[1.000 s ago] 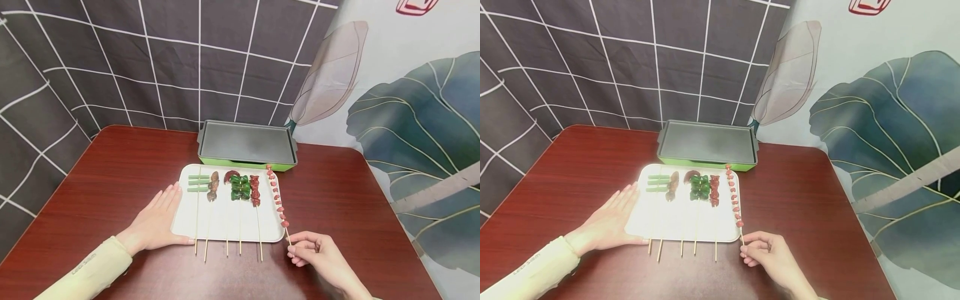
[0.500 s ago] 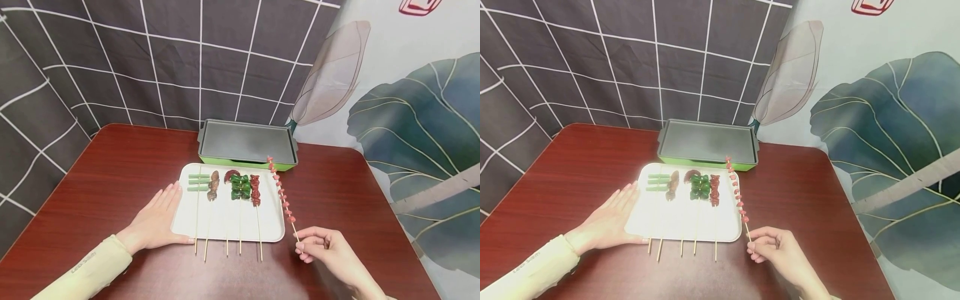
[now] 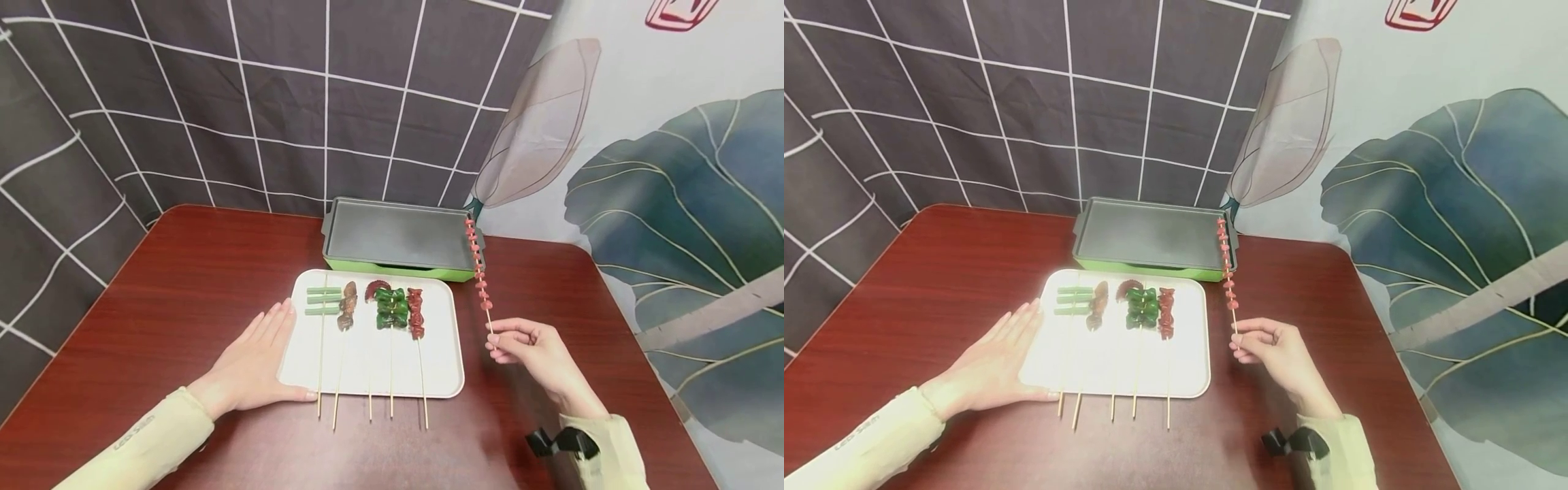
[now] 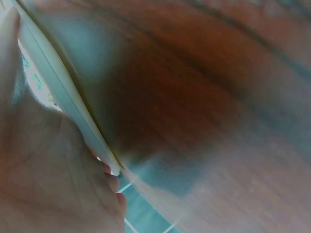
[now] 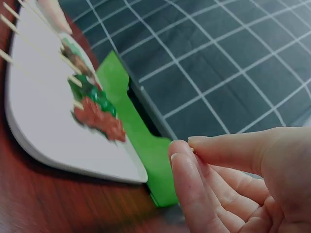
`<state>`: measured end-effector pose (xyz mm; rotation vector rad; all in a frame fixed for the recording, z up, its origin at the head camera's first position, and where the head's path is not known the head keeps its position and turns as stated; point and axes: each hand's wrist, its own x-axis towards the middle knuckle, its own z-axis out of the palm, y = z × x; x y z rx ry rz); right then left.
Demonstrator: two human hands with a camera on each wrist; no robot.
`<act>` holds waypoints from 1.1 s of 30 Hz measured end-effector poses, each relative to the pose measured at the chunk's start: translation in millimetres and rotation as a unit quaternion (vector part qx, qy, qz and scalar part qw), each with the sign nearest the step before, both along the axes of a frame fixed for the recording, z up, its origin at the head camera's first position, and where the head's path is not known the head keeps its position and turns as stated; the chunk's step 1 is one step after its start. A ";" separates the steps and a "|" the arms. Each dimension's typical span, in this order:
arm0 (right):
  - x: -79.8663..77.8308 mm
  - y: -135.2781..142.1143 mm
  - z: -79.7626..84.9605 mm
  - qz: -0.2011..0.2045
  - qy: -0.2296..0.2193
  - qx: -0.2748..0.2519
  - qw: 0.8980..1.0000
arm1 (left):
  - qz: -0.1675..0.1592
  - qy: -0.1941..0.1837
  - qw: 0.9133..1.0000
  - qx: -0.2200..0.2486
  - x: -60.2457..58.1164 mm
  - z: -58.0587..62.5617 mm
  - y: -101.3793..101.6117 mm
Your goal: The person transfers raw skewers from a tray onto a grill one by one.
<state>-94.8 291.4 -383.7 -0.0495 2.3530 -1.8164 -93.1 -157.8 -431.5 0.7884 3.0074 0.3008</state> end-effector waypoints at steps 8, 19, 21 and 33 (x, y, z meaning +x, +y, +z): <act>-34.7 5.5 -11.1 -0.010 -0.018 -0.031 0.999 | 0.000 0.002 1.000 -0.002 1.2 -1.2 -1.1; -43.8 2.7 -4.6 -0.006 -0.013 -0.047 0.999 | -0.001 0.002 1.000 0.001 0.8 -1.8 0.7; -46.2 2.2 -2.1 -0.006 -0.008 -0.047 0.999 | -0.001 0.008 1.000 0.002 0.5 -2.4 0.7; -72.8 -3.7 0.1 -0.029 -0.053 -0.074 0.995 | -0.001 0.008 1.000 0.004 1.3 -2.1 -0.1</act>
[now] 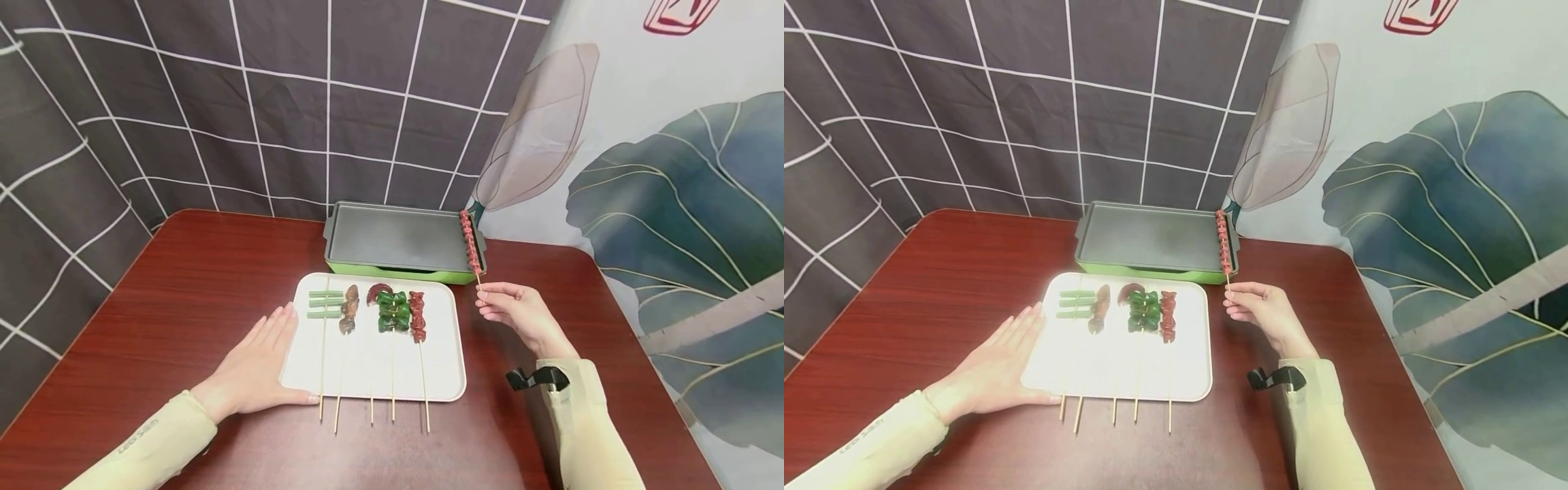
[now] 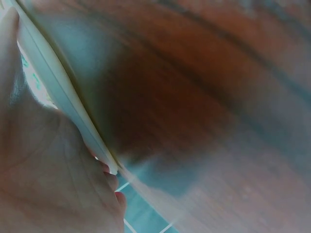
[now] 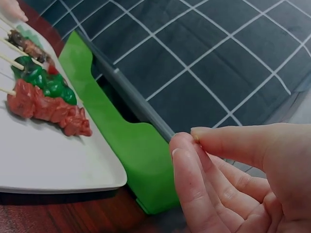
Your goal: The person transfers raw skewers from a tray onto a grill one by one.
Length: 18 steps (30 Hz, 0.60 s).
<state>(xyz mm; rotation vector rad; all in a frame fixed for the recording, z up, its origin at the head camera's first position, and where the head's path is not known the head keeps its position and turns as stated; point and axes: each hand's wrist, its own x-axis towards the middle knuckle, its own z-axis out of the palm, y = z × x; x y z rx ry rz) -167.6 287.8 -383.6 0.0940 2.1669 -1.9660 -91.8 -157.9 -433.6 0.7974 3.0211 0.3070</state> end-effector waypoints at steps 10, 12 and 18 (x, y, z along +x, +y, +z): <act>2.1 1.0 -4.1 -0.003 -0.021 -0.010 1.000 | 0.003 -0.008 1.000 -0.007 -0.9 -0.3 -0.2; 3.4 0.9 -4.5 -0.002 -0.022 -0.011 1.000 | 0.003 -0.008 1.000 -0.008 -0.9 -0.2 -0.1; 14.1 0.5 -6.1 -0.001 -0.029 0.002 1.000 | 0.001 -0.008 1.000 -0.004 -0.5 0.1 0.2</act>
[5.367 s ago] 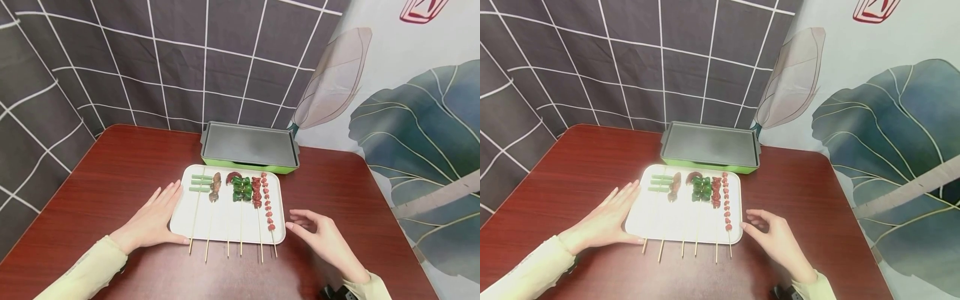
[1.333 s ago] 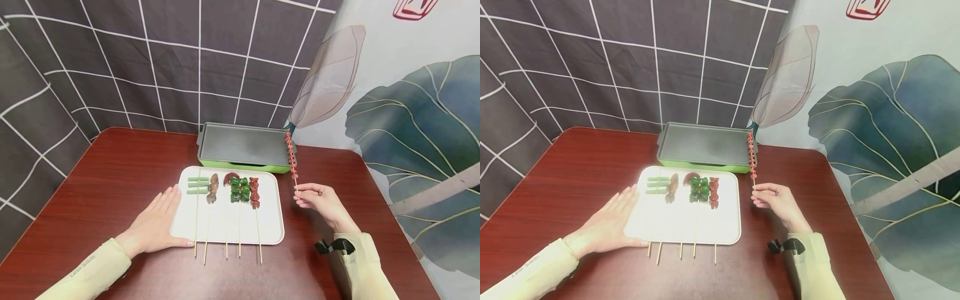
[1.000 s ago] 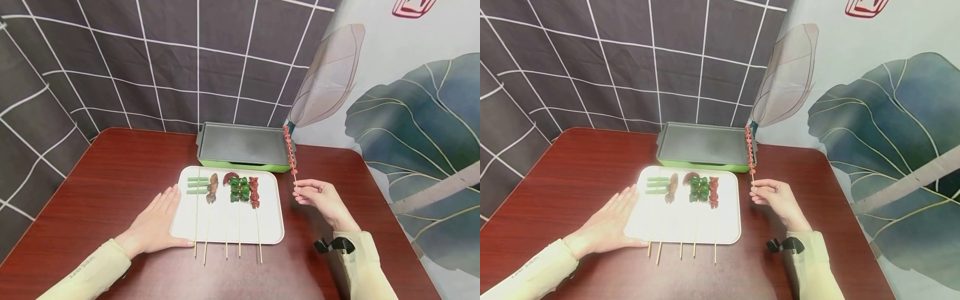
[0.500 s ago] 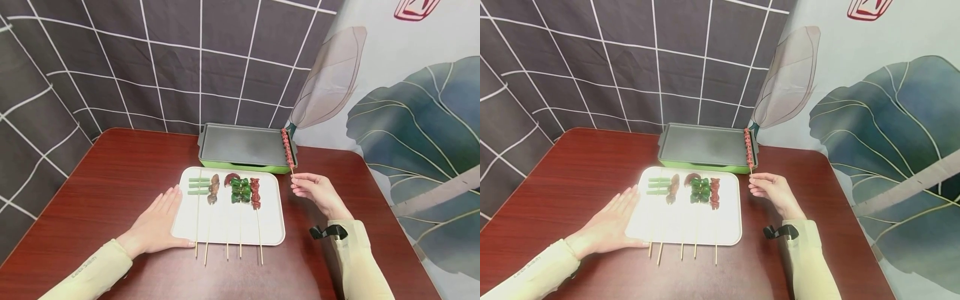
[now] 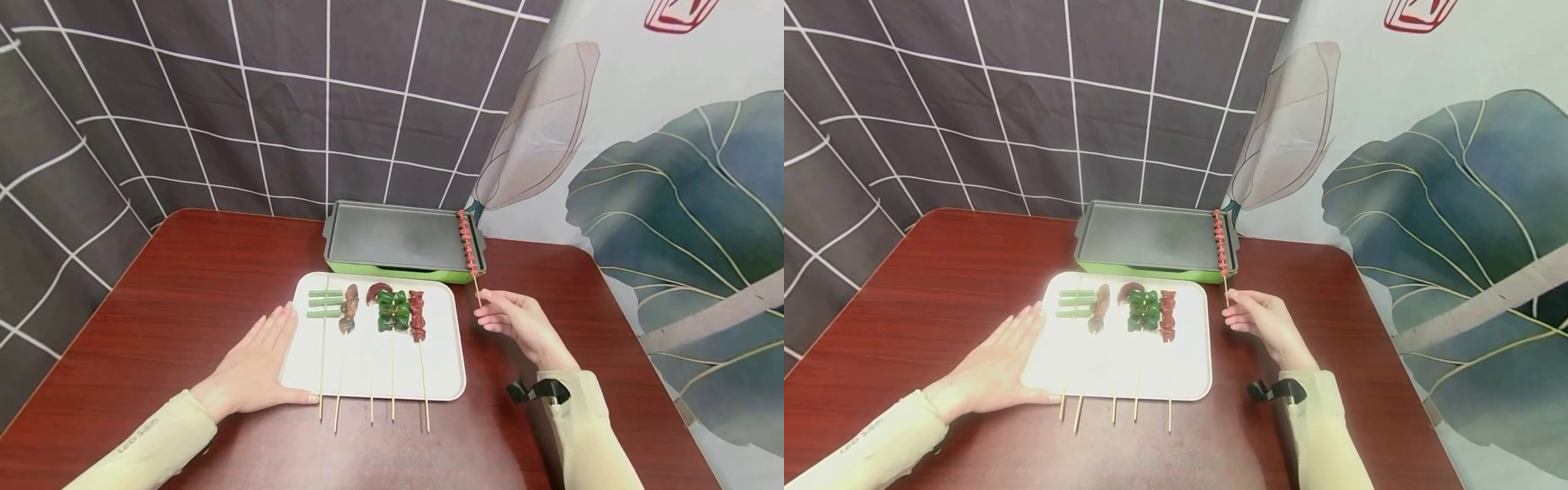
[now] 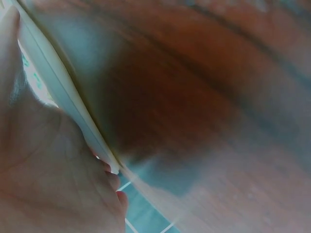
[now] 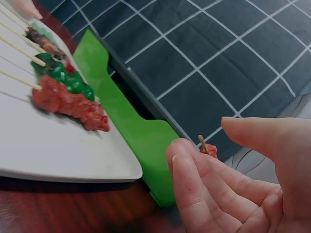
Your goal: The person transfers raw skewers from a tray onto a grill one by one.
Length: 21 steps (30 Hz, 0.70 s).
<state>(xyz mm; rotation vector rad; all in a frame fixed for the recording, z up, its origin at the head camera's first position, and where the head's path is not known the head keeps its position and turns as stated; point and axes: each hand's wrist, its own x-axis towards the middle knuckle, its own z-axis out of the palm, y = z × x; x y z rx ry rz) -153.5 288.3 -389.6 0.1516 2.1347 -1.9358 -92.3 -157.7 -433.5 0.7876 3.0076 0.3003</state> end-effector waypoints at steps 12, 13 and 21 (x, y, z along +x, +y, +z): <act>47.1 -10.4 -3.1 0.029 0.014 0.003 0.999 | 0.002 -0.006 1.000 -0.005 -1.3 -1.8 -0.7; 51.5 -12.2 -3.4 0.032 0.012 0.000 0.999 | 0.002 -0.006 1.000 -0.006 -1.5 -2.1 -0.6; 83.0 -24.7 -3.0 0.053 -0.006 -0.003 0.999 | 0.002 -0.003 1.000 -0.008 -1.2 -1.6 0.4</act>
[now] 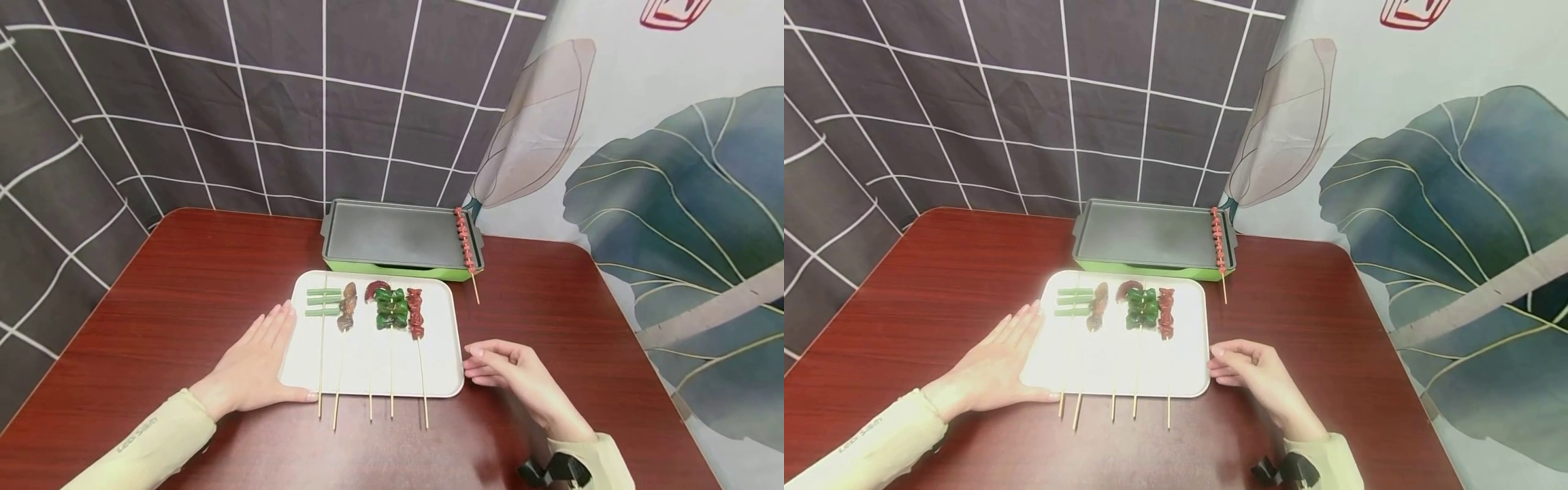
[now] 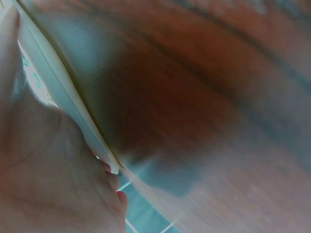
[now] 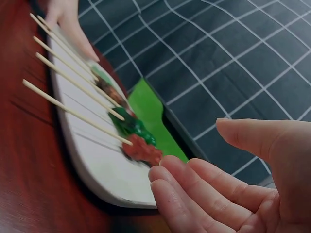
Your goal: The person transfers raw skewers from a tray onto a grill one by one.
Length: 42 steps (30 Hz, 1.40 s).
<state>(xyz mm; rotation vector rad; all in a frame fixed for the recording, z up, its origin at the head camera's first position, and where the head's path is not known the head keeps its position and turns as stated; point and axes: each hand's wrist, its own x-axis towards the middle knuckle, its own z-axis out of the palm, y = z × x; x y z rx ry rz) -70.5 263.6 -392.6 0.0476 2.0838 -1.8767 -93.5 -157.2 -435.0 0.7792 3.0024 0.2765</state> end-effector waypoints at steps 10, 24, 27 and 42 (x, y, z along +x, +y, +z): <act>29.5 -12.2 -8.7 0.045 -0.030 -0.022 0.998 | -0.002 0.002 1.000 0.000 1.2 1.1 0.2; 47.4 -29.5 -19.2 0.095 -0.077 -0.056 0.991 | -0.002 -0.002 1.000 0.003 0.5 3.7 -0.2; 50.1 -32.5 -22.6 0.106 -0.084 -0.064 0.989 | -0.002 -0.003 1.000 0.005 1.3 3.8 -0.4; 52.1 -43.2 -35.1 0.130 -0.095 -0.096 0.982 | -0.005 0.009 1.000 0.018 2.2 5.7 1.6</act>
